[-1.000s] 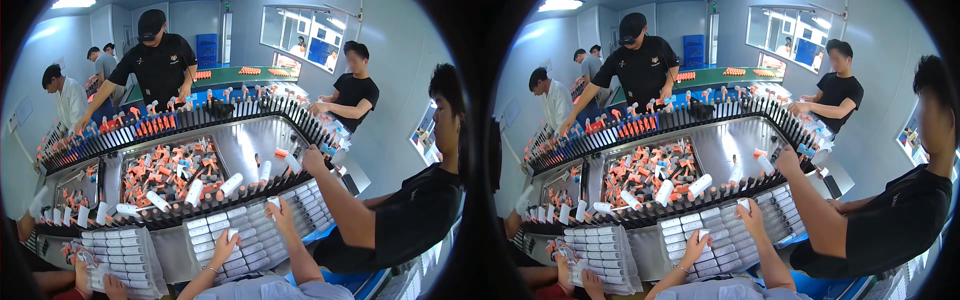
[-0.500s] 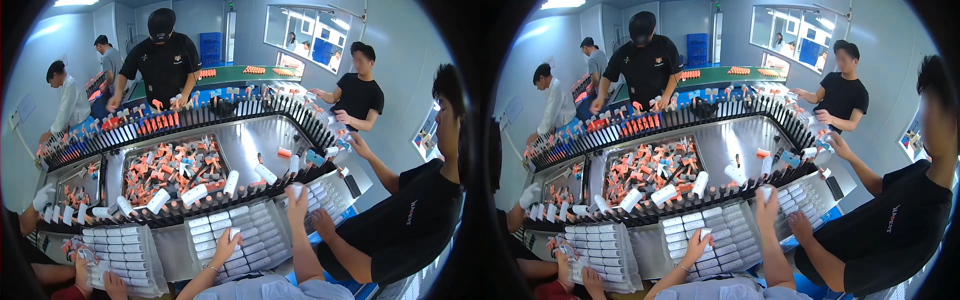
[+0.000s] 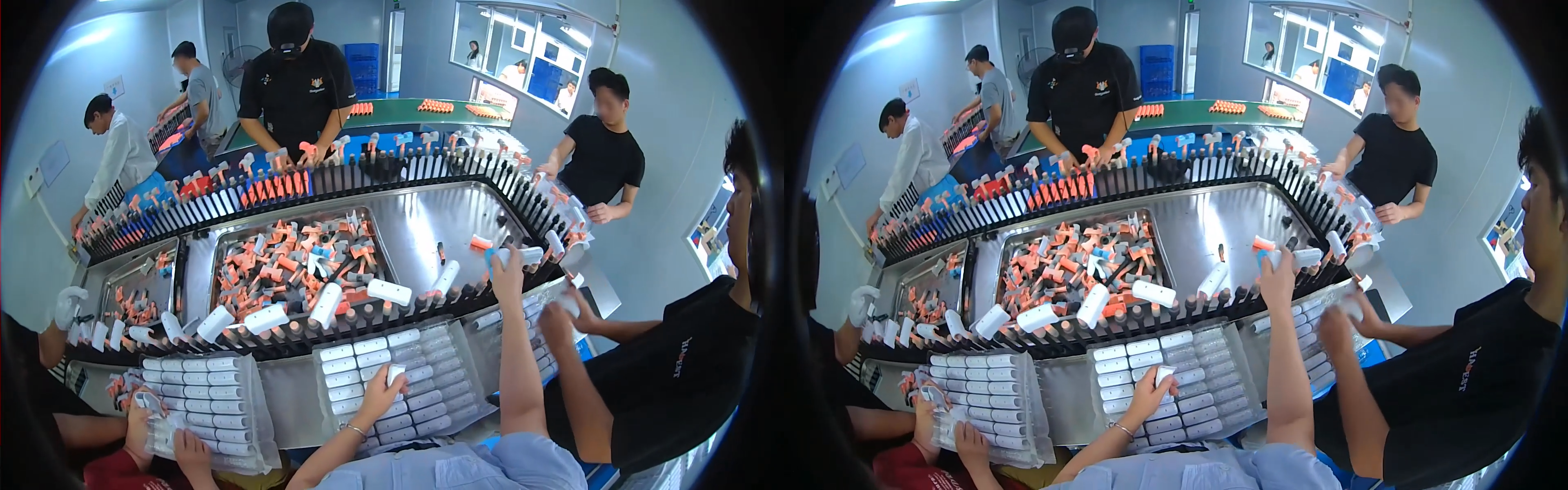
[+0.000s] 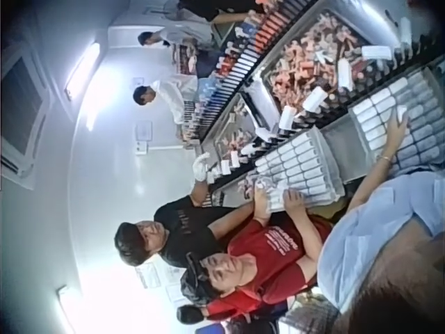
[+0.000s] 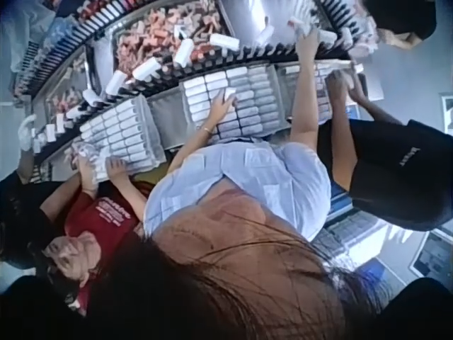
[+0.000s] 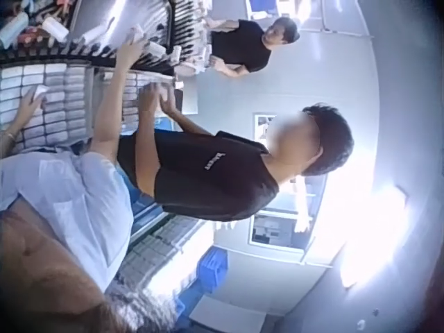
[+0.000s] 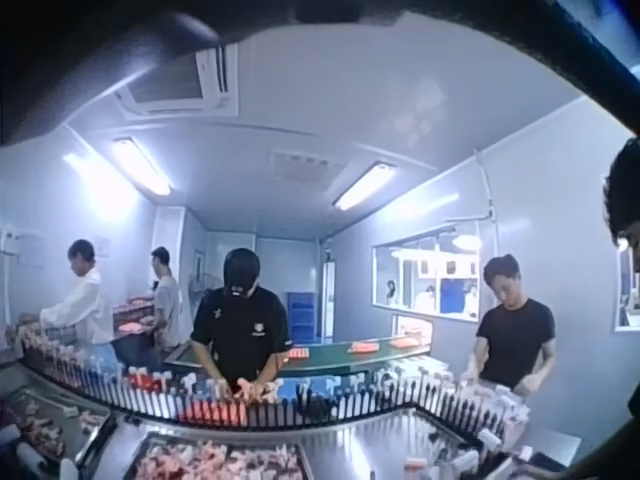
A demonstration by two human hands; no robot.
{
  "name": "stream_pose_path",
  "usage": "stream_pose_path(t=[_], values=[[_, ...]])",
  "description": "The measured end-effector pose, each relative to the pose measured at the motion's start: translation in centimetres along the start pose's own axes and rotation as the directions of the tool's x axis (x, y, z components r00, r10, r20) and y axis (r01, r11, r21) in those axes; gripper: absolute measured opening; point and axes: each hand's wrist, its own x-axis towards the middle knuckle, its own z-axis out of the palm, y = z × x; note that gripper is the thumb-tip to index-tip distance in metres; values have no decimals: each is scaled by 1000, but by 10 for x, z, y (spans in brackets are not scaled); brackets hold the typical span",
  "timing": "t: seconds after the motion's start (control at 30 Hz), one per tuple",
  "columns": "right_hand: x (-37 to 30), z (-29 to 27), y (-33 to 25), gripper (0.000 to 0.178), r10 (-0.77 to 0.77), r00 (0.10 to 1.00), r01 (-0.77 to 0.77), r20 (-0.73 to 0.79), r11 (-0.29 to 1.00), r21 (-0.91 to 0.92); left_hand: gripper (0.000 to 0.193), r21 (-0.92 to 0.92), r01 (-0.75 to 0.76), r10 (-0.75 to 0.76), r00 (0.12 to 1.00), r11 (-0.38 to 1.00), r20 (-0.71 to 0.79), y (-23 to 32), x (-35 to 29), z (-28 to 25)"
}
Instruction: The person places white cylindrical components into plastic trays by hand.
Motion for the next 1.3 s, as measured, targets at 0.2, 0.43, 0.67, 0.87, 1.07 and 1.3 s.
stream_pose_path(t=[0.2,0.43,0.67,0.87,1.07,1.3], values=[[31,10,-43,41,-39,788,280,615,912,-300,27,15,-10,10,1000,1000,-8,4,3,2],[13,59,-79,47,-42,728,382,685,854,-353,30,-44,16,-16,1000,999,-18,2,5,5],[-40,66,-99,41,-262,793,338,550,940,-39,30,1,42,-42,998,999,-40,4,10,8],[-66,79,-126,55,-304,675,383,672,923,33,25,-33,27,-28,999,999,-33,1,9,10],[-117,77,-131,62,-642,602,582,475,760,291,24,-78,12,-16,999,997,-47,-2,6,5],[-99,40,-225,59,-789,614,724,4,565,397,34,-21,-5,3,997,1000,-83,-7,3,2]])
